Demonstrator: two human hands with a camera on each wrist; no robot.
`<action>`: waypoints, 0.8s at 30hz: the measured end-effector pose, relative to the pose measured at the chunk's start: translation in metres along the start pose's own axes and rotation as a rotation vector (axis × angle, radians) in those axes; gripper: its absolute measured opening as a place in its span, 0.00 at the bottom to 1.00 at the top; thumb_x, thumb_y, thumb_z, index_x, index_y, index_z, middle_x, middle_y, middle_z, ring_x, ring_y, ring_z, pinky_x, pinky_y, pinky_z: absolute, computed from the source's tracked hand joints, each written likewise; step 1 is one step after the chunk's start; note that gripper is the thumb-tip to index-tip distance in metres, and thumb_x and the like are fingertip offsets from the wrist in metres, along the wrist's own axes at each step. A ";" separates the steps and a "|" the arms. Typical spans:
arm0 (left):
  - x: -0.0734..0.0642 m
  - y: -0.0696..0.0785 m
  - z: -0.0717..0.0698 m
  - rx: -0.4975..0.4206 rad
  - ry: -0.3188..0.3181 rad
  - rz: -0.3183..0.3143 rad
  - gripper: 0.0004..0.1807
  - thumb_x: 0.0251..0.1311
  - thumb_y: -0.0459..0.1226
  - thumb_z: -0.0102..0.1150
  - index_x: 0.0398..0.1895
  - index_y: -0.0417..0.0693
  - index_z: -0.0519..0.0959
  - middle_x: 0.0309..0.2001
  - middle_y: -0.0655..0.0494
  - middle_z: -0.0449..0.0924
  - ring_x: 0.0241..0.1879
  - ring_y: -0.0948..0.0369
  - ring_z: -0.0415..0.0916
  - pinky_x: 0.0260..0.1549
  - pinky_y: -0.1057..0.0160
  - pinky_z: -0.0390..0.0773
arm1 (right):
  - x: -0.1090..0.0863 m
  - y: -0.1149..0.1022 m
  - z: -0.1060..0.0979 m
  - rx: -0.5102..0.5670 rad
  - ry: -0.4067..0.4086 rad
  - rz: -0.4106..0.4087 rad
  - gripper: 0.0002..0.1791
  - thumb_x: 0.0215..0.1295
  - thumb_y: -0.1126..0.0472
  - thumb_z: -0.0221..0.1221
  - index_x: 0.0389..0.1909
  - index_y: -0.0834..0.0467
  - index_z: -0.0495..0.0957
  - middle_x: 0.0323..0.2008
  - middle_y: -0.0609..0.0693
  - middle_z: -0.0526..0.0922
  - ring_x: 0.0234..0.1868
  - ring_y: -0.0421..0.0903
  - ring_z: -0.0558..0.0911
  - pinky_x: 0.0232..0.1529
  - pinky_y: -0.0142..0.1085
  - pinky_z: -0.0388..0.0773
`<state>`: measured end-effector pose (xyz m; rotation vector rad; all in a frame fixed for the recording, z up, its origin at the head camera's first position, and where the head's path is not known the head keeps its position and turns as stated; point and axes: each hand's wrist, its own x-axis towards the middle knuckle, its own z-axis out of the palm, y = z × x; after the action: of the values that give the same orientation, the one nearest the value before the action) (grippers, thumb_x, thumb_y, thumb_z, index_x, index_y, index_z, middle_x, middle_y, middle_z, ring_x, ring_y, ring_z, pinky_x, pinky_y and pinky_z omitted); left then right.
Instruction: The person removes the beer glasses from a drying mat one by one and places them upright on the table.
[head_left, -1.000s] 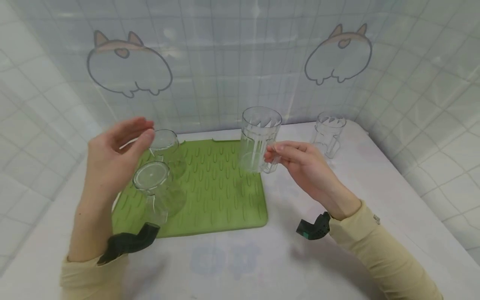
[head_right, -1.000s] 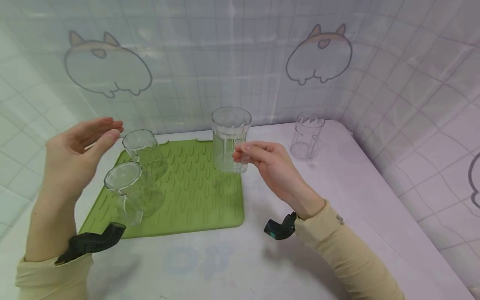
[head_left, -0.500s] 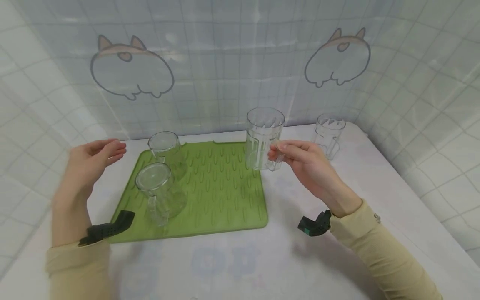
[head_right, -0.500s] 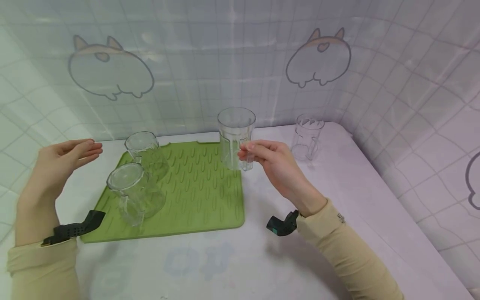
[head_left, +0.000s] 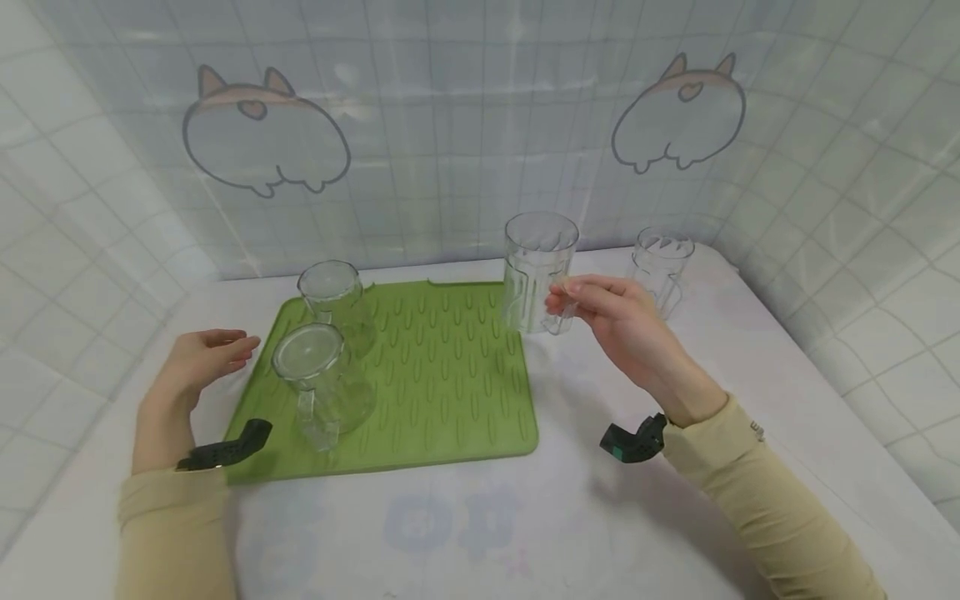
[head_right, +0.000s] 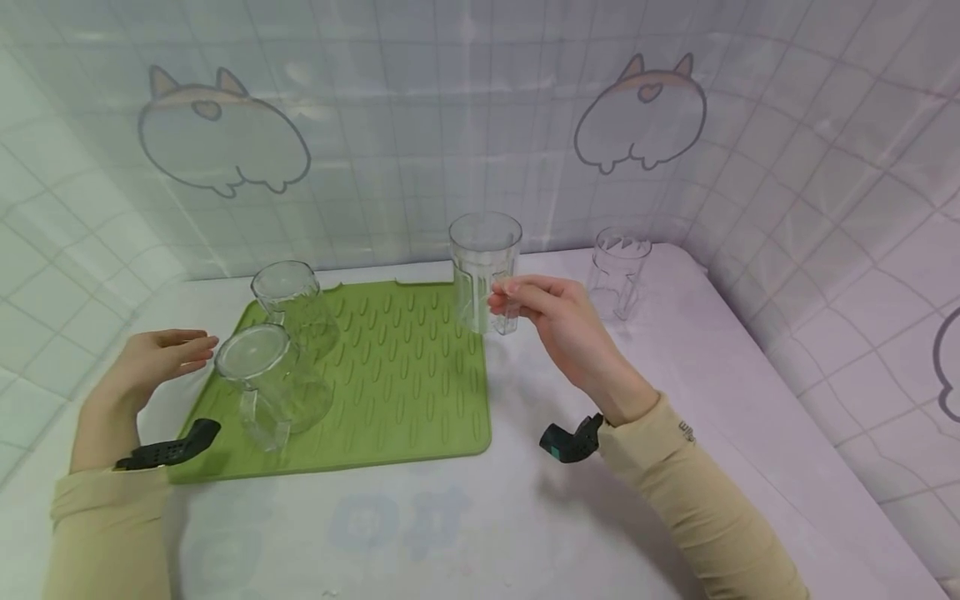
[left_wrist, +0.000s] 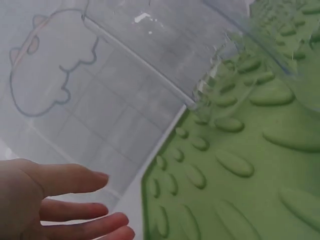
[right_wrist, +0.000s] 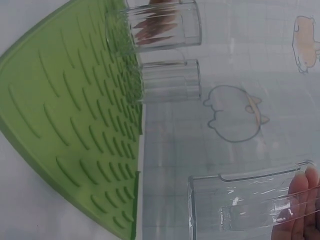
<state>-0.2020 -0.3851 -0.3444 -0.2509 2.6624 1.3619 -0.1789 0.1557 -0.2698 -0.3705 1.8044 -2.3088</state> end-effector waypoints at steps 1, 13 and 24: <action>0.001 -0.003 0.001 -0.006 -0.008 0.001 0.41 0.74 0.47 0.51 0.70 0.18 0.54 0.66 0.24 0.61 0.34 0.85 0.73 0.40 0.79 0.82 | 0.000 0.000 -0.001 0.002 0.002 -0.001 0.11 0.73 0.68 0.55 0.42 0.58 0.86 0.40 0.49 0.87 0.45 0.48 0.83 0.65 0.38 0.72; 0.004 -0.024 0.004 -0.093 -0.029 0.039 0.37 0.69 0.44 0.60 0.69 0.24 0.62 0.43 0.80 0.76 0.39 0.85 0.76 0.41 0.83 0.78 | 0.004 0.003 -0.010 -0.003 0.016 -0.018 0.11 0.73 0.68 0.54 0.42 0.59 0.86 0.40 0.49 0.87 0.45 0.47 0.84 0.64 0.37 0.73; 0.005 -0.043 0.012 -0.208 0.053 0.041 0.29 0.64 0.37 0.66 0.64 0.32 0.70 0.35 0.84 0.82 0.37 0.84 0.78 0.38 0.85 0.77 | 0.009 0.008 -0.023 -0.035 0.037 -0.033 0.09 0.73 0.67 0.56 0.43 0.61 0.85 0.39 0.50 0.86 0.44 0.48 0.83 0.65 0.38 0.71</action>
<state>-0.1976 -0.4008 -0.3863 -0.2589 2.5806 1.6700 -0.1945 0.1720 -0.2823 -0.3674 1.8721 -2.3231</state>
